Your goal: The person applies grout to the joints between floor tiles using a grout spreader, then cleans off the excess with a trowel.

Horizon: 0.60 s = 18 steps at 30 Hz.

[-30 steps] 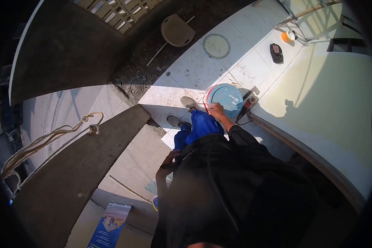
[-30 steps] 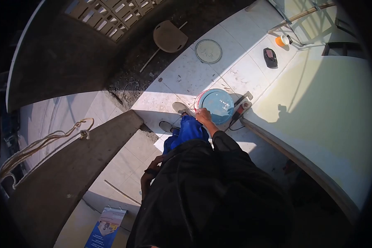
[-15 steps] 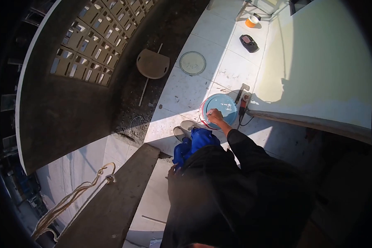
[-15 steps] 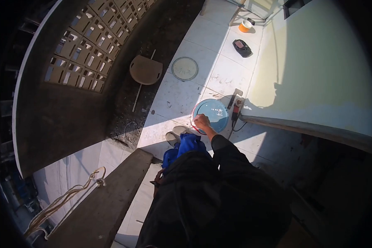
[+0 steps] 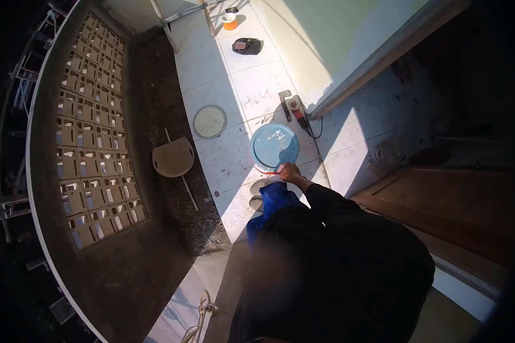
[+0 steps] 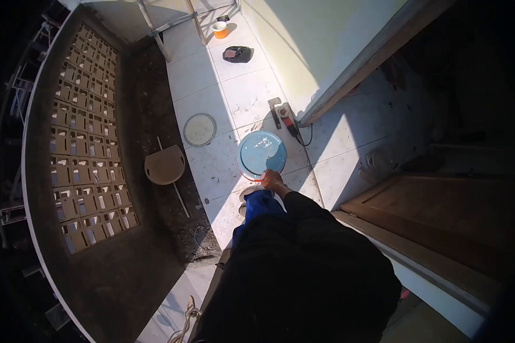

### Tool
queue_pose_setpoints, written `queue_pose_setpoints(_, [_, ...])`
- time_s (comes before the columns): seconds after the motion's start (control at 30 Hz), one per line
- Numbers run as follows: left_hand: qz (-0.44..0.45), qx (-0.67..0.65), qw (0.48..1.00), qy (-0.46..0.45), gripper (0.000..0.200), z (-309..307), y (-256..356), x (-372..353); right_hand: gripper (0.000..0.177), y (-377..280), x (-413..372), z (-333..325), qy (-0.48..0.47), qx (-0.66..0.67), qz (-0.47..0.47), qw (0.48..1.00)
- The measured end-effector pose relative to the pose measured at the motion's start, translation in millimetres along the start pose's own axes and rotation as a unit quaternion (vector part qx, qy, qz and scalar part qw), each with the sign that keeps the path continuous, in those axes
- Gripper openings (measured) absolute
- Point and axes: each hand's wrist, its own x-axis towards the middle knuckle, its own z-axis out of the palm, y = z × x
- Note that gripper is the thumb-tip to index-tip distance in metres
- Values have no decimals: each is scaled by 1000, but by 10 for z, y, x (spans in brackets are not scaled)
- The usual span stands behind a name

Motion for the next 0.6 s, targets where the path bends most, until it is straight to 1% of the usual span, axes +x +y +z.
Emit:
queue_pose_setpoints(0.07, [41, 73, 997, -7, 50, -153, 43, 196, 22, 102, -167, -116, 42, 33, 5, 999])
queue_pose_setpoints(0.1, [82, 134, 987, -8, 50, -237, 64, 299, 21, 101, -246, -206, 29, 45, 76, 996])
queue_pose_setpoints(0.13, [134, 203, 970, -9, 50, -320, 87, 406, 21, 144, -392, -283, 46, 60, 90, 993])
queue_pose_setpoints(0.17, [189, 265, 946, -8, 50, -393, 119, 505, 21, 208, -572, -366, 82, 49, 68, 993])
queue_pose_setpoints(0.2, [151, 220, 963, -26, 50, -476, 209, 603, 20, 287, -704, -424, 120, 36, 49, 991])
queue_pose_setpoints(0.23, [116, 174, 977, -30, 50, -522, 337, 679, 20, 400, -802, -438, 139, 48, 67, 987])
queue_pose_setpoints(0.27, [-69, -91, 993, -32, 48, -567, 414, 672, 20, 530, -978, -407, 150, 117, 121, 974])
queue_pose_setpoints(0.3, [-20, -14, 998, -60, 44, -622, 593, 676, 19, 690, -1165, -408, 160, 183, 171, 955])
queue_pose_setpoints(0.33, [-17, 1, 997, -74, 44, -613, 748, 763, 19, 866, -1356, -397, 171, 191, 186, 948])
queue_pose_setpoints(0.4, [-75, 47, 996, -28, 40, -537, 1147, 1012, 19, 1219, -1696, -400, 210, 153, 211, 942])
queue_pose_setpoints(0.43, [-37, 29, 998, -42, 35, -552, 1126, 1225, 19, 1388, -1855, -445, 196, 172, 252, 932])
queue_pose_setpoints(0.47, [-30, 45, 997, -47, 35, -448, 1242, 1344, 21, 1571, -2022, -447, 179, 192, 291, 920])
queue_pose_setpoints(0.53, [-74, 45, 991, -106, 33, -180, 1457, 1445, 23, 2060, -2211, -188, 262, 116, 341, 895])
queue_pose_setpoints(0.57, [-60, -4, 986, -156, 29, 3, 1507, 1422, 25, 2324, -2299, -65, 269, 95, 349, 893])
queue_pose_setpoints(0.6, [-57, 12, 986, -158, 29, 177, 1589, 1455, 26, 2604, -2356, 49, 275, 72, 356, 890])
